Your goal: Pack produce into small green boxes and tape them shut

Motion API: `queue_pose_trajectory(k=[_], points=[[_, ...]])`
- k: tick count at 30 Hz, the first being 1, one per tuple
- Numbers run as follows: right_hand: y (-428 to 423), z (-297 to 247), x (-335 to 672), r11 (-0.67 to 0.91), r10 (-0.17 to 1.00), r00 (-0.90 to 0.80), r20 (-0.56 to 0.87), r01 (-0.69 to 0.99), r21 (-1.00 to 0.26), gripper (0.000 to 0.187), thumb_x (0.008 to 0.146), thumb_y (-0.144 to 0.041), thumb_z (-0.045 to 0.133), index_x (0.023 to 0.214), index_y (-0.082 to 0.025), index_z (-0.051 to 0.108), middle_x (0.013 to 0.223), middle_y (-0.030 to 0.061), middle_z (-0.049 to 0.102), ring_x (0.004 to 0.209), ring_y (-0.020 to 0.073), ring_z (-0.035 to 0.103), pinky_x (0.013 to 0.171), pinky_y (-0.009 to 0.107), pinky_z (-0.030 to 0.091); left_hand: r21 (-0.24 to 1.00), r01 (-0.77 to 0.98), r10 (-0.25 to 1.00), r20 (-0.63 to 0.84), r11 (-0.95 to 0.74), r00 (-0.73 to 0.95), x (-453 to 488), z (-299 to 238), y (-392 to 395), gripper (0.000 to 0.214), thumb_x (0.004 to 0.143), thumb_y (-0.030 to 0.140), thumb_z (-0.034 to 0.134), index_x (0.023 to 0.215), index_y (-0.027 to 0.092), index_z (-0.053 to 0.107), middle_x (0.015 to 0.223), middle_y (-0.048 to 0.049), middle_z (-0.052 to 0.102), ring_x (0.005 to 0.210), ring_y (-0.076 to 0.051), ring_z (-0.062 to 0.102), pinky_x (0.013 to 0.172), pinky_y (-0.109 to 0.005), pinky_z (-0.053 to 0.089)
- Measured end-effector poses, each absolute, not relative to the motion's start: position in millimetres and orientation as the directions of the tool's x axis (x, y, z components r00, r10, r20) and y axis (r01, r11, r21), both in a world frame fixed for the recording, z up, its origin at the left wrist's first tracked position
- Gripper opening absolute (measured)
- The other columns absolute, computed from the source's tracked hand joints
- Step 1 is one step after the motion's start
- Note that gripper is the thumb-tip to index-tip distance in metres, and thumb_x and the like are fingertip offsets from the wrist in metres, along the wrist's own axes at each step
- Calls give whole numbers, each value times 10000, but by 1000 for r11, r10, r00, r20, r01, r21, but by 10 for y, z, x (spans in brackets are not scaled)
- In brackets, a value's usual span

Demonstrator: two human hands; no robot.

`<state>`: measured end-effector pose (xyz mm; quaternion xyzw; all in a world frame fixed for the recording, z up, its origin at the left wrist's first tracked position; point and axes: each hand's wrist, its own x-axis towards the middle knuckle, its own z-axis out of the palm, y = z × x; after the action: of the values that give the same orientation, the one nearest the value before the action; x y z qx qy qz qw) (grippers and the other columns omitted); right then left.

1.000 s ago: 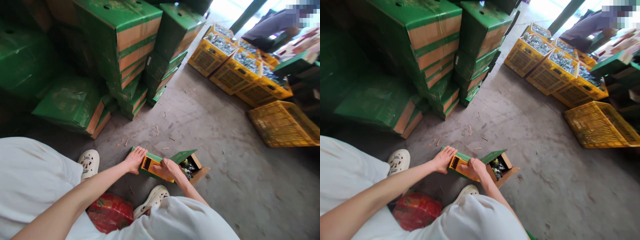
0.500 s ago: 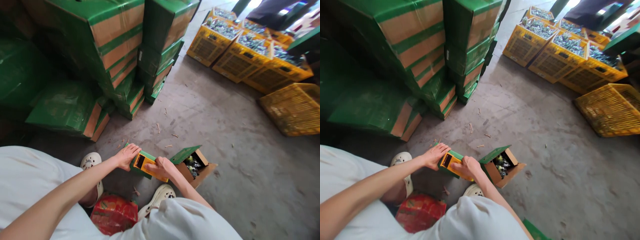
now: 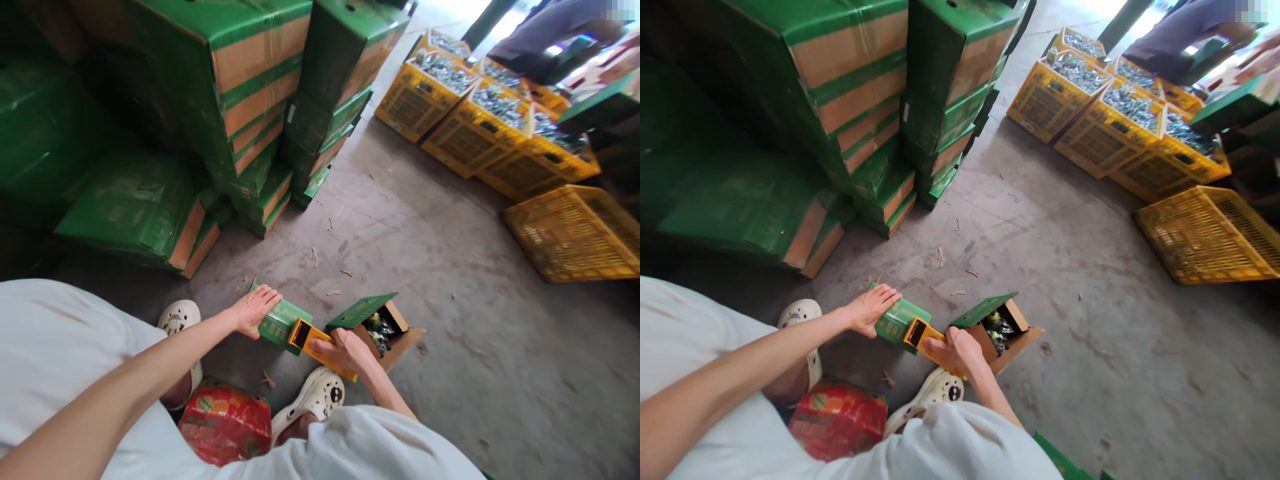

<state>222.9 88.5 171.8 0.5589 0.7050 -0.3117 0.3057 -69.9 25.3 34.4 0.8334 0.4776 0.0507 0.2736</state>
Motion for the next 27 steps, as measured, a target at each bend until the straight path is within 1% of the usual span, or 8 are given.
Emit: queue_pose_trajectory(k=[4, 7, 12, 15, 17, 22, 25, 27], points=[[884, 1693, 2218, 203, 575, -181, -798, 976, -75, 604, 869, -797, 673, 834, -198, 738, 848, 125, 733, 812, 275, 704, 596, 325, 365, 416, 827, 830, -242, -378, 502, -465, 301, 210, 1410, 486, 338, 900, 1681, 135, 180, 1637, -260, 434, 1538, -487, 364, 1333, -592, 116], [879, 1678, 2218, 182, 577, -180, -797, 979, -90, 612, 828, -814, 713, 814, -203, 749, 824, 129, 734, 809, 286, 706, 584, 325, 365, 419, 830, 830, -254, -368, 496, -105, 242, 183, 1471, 478, 341, 913, 1699, 149, 115, 1690, -279, 370, 1572, -509, 314, 1325, -634, 70], [814, 1737, 2269, 119, 603, -209, -770, 978, -172, 552, 804, -788, 758, 810, -235, 766, 763, 115, 710, 789, 278, 672, 592, 333, 398, 469, 792, 829, -195, -391, 524, 210, 236, 168, 1307, 580, 384, 819, 1679, 123, 161, 1658, -278, 417, 1550, -491, 358, 1333, -623, 86], [747, 1763, 2292, 104, 590, -219, -777, 975, -196, 566, 810, -779, 754, 836, -215, 774, 768, 103, 701, 755, 249, 648, 592, 332, 390, 459, 776, 804, -193, -432, 562, 96, 271, 132, 1268, 566, 362, 798, 1659, 110, 207, 1639, -281, 431, 1536, -486, 376, 1330, -603, 140], [719, 1740, 2262, 110, 574, -243, -782, 969, -221, 596, 814, -796, 740, 845, -201, 774, 775, 101, 704, 741, 237, 644, 580, 326, 375, 455, 772, 797, -193, -444, 573, -20, 282, 86, 1256, 561, 349, 795, 1652, 97, 226, 1634, -282, 429, 1536, -482, 370, 1334, -585, 142], [750, 1639, 2105, 155, 534, -271, -801, 963, -223, 629, 840, -809, 715, 852, -183, 772, 820, 137, 741, 799, 268, 697, 573, 316, 361, 435, 809, 815, -240, -395, 527, -170, 284, -20, 1250, 597, 376, 774, 1671, 116, 189, 1637, -268, 419, 1536, -483, 352, 1331, -605, 121], [764, 1665, 2216, 146, 515, -276, -811, 961, -235, 595, 858, -787, 713, 847, -194, 767, 839, 132, 755, 796, 257, 704, 567, 303, 361, 418, 816, 807, -262, -399, 529, -167, 288, -38, 1247, 611, 365, 764, 1680, 122, 169, 1644, -262, 414, 1538, -472, 354, 1330, -602, 122], [744, 1729, 2423, 153, 518, -249, -819, 968, -198, 604, 878, -782, 693, 862, -183, 764, 867, 136, 758, 792, 250, 701, 567, 301, 353, 409, 817, 807, -258, -407, 532, -163, 290, -42, 1246, 614, 349, 767, 1682, 109, 171, 1638, -264, 419, 1536, -464, 363, 1334, -590, 117]])
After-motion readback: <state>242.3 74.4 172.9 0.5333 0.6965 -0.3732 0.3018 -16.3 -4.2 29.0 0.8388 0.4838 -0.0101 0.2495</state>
